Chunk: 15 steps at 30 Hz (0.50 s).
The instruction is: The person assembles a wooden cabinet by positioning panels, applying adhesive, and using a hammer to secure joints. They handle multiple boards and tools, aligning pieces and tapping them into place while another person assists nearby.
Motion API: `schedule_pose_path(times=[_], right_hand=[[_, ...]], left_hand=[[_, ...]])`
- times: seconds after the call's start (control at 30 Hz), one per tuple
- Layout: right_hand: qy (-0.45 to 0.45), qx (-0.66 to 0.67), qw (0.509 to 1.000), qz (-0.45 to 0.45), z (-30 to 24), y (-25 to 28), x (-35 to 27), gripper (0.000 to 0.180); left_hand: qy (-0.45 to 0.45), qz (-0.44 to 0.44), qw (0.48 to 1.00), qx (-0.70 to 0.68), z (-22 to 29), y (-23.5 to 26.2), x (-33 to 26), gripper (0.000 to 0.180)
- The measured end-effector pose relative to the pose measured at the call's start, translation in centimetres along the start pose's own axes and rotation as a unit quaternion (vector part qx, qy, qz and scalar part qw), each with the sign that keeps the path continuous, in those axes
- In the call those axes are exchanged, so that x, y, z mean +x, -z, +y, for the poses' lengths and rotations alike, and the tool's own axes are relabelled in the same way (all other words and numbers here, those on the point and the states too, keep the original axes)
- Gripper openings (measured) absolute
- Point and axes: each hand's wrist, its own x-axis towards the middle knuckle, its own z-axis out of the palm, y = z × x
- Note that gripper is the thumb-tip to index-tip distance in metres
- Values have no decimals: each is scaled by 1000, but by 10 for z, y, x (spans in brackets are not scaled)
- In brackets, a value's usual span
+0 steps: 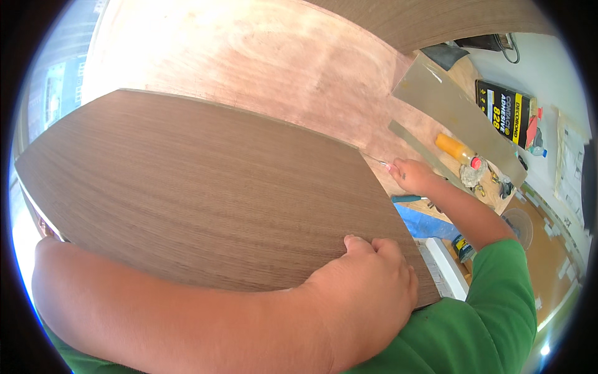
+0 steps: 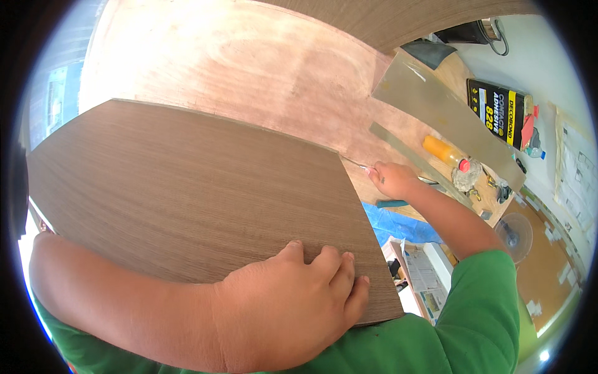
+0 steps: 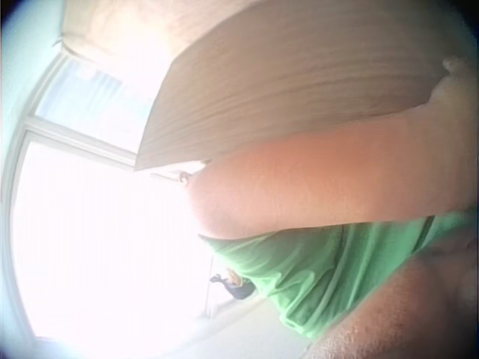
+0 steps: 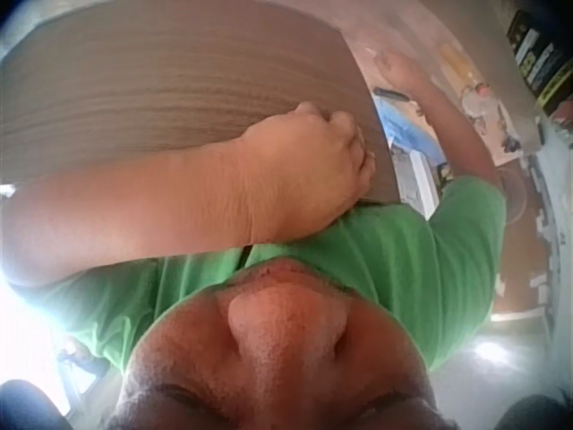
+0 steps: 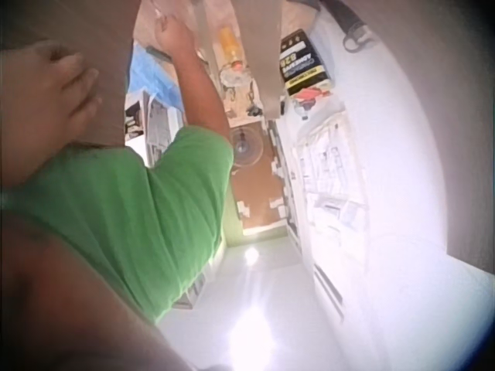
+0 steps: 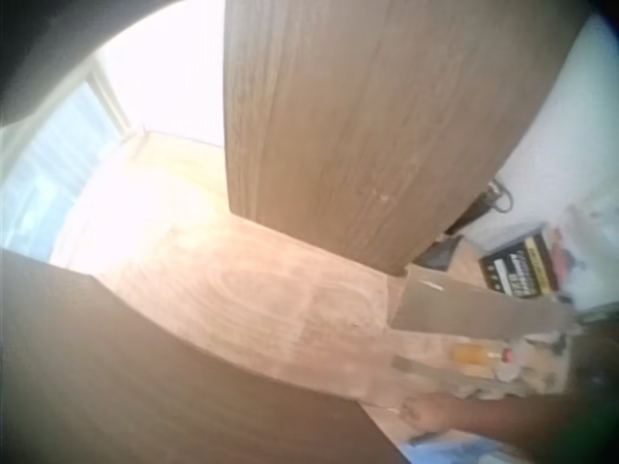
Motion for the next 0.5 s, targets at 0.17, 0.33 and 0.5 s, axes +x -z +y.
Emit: schedule_pose_path(times=[0.17,0.33,0.5], right_hand=[[-6,51,999,9,15,-1,-4,55],[-20,164,984,61,34,-20,-32,54],[-57,360,922,130,19,-60,-45,54]], left_hand=[[-52,24,998,41,-5,-4,-2,46],[-67,-67,995,31,-7,2,3,52],[-59,-74,995,-25,-10,6,7,47]])
